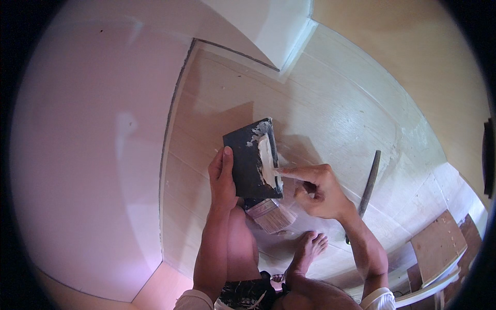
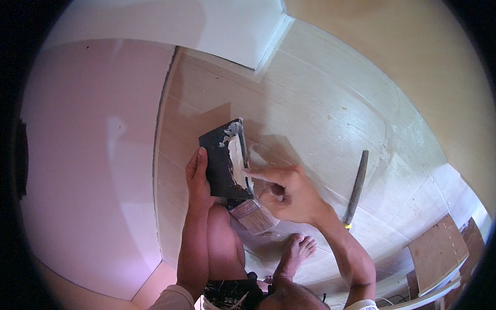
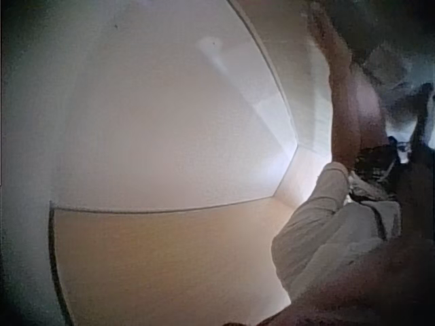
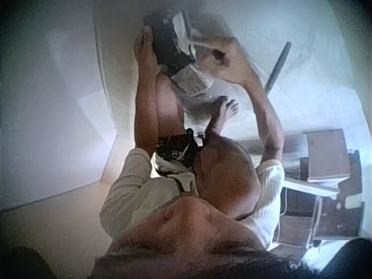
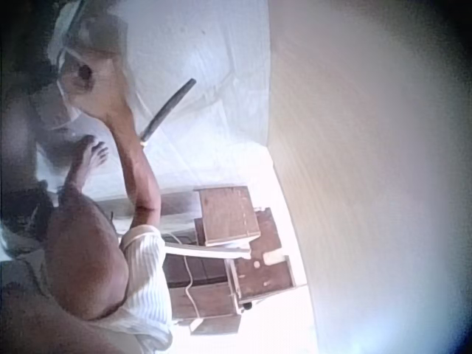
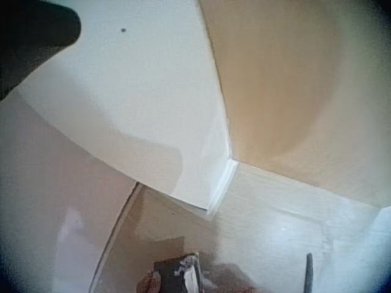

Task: The person applies joint compound to a wall corner using a putty knife, then uses a utility knife to scrape and smooth the surface. The person also uses a brush to apply a liquid substance to the corner and continues to smooth the compound with the putty knife.

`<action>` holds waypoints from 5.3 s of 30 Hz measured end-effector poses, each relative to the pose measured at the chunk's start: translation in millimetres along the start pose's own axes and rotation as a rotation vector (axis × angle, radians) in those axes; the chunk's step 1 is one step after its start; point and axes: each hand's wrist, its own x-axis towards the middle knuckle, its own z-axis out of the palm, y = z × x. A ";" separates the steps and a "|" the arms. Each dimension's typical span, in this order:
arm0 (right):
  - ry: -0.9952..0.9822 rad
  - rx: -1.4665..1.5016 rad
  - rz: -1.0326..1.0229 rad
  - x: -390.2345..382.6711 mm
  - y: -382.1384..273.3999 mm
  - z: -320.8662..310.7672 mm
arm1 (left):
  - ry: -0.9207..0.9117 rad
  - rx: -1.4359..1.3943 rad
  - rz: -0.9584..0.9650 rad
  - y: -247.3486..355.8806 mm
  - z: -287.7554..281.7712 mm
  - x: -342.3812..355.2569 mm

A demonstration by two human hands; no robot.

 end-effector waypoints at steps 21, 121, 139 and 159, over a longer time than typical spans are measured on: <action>0.322 -0.115 0.272 150.1 3.4 -106.2 | 0.048 -0.014 -0.009 -24.9 -12.7 12.4; 0.221 -0.961 0.180 118.6 20.7 -47.3 | 0.077 -0.130 -0.067 -28.8 -15.4 15.2; 0.333 -0.563 0.152 164.1 16.9 -106.2 | 0.058 -0.123 -0.061 -24.9 -12.8 13.8; 0.399 -0.490 0.098 145.2 7.3 -68.2 | 0.045 -0.141 -0.048 -24.5 -11.1 14.1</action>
